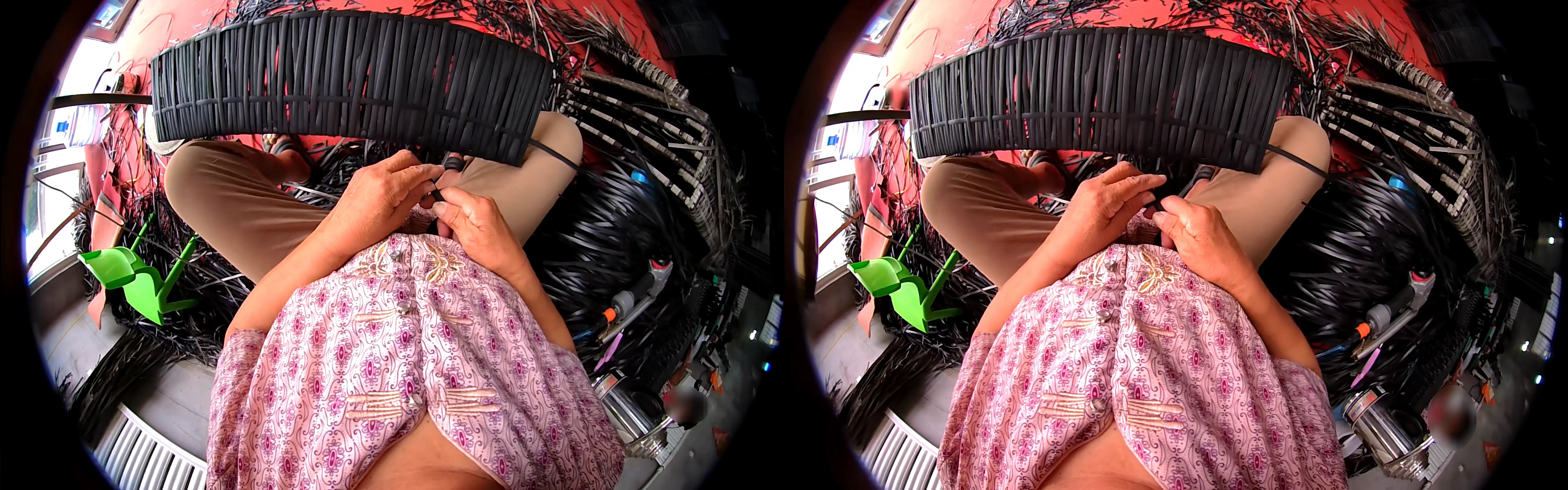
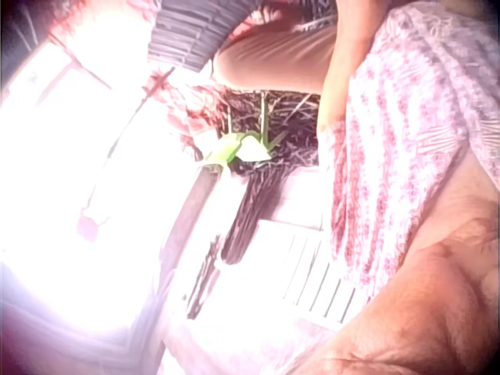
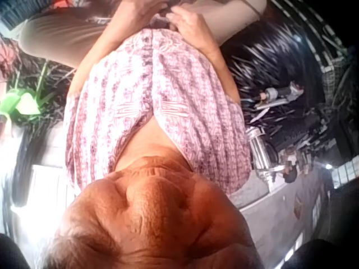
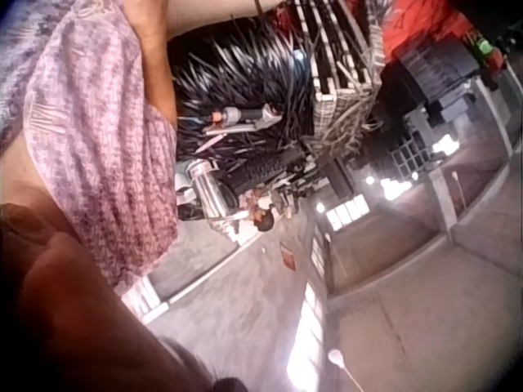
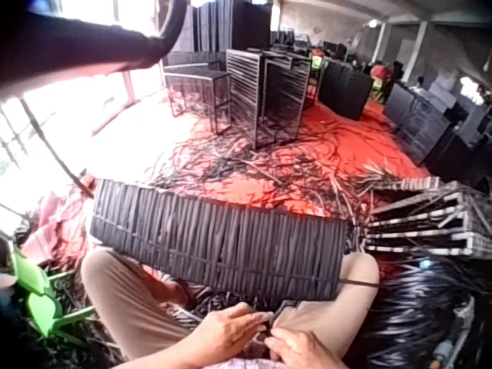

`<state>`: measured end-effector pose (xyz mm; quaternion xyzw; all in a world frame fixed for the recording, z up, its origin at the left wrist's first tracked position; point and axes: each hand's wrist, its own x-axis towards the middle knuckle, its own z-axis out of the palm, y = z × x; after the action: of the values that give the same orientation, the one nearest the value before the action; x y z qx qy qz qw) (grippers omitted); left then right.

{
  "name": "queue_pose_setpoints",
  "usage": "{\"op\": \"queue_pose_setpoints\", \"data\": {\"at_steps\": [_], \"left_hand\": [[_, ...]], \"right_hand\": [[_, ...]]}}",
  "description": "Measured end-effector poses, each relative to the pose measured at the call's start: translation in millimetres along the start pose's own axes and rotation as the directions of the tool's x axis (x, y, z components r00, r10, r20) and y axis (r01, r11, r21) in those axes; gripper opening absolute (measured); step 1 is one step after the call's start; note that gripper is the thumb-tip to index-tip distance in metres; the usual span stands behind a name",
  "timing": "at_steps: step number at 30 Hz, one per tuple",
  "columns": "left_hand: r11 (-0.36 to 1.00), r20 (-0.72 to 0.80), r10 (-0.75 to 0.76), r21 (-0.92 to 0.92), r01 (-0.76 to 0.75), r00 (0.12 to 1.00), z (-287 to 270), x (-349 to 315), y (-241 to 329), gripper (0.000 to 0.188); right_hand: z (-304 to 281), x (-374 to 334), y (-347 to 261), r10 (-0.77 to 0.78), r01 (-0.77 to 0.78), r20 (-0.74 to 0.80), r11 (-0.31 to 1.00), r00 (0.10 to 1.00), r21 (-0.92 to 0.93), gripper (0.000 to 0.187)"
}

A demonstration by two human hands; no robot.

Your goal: The person sits on the floor and weaves a black plastic strip through the vertical slats of a rectangular basket frame. They repeatedly thread the strip through the gaps, pull it tight, and adjust the weave pattern to secure the basket's structure.

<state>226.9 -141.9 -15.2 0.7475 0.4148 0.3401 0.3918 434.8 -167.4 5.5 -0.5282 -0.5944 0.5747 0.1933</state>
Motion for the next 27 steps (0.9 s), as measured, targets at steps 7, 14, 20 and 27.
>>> {"op": "queue_pose_setpoints", "data": {"at_steps": [7,14,20,27], "left_hand": [[1.000,-0.032,-0.028,0.009,0.028,0.999,-2.1,3.8,-0.1,0.041],[0.786,-0.169,0.140,0.618,-0.006,0.976,-19.8,14.4,-51.6,0.077],[0.714,-0.139,0.116,0.700,0.015,0.983,-20.4,9.8,-76.7,0.082],[0.708,-0.111,0.005,0.702,0.075,0.994,-45.1,-19.5,-69.7,0.084]], "right_hand": [[-26.6,3.6,-0.2,0.011,-0.030,-0.231,0.996,0.973,-0.080,0.027],[-130.6,61.8,56.4,-0.041,-0.066,-0.741,0.991,0.670,-0.114,0.038],[-140.3,90.2,84.6,-0.012,-0.178,-0.687,0.962,0.726,-0.205,0.037],[-83.4,56.7,59.2,-0.034,-0.120,-0.639,0.973,0.769,-0.196,0.038]]}}
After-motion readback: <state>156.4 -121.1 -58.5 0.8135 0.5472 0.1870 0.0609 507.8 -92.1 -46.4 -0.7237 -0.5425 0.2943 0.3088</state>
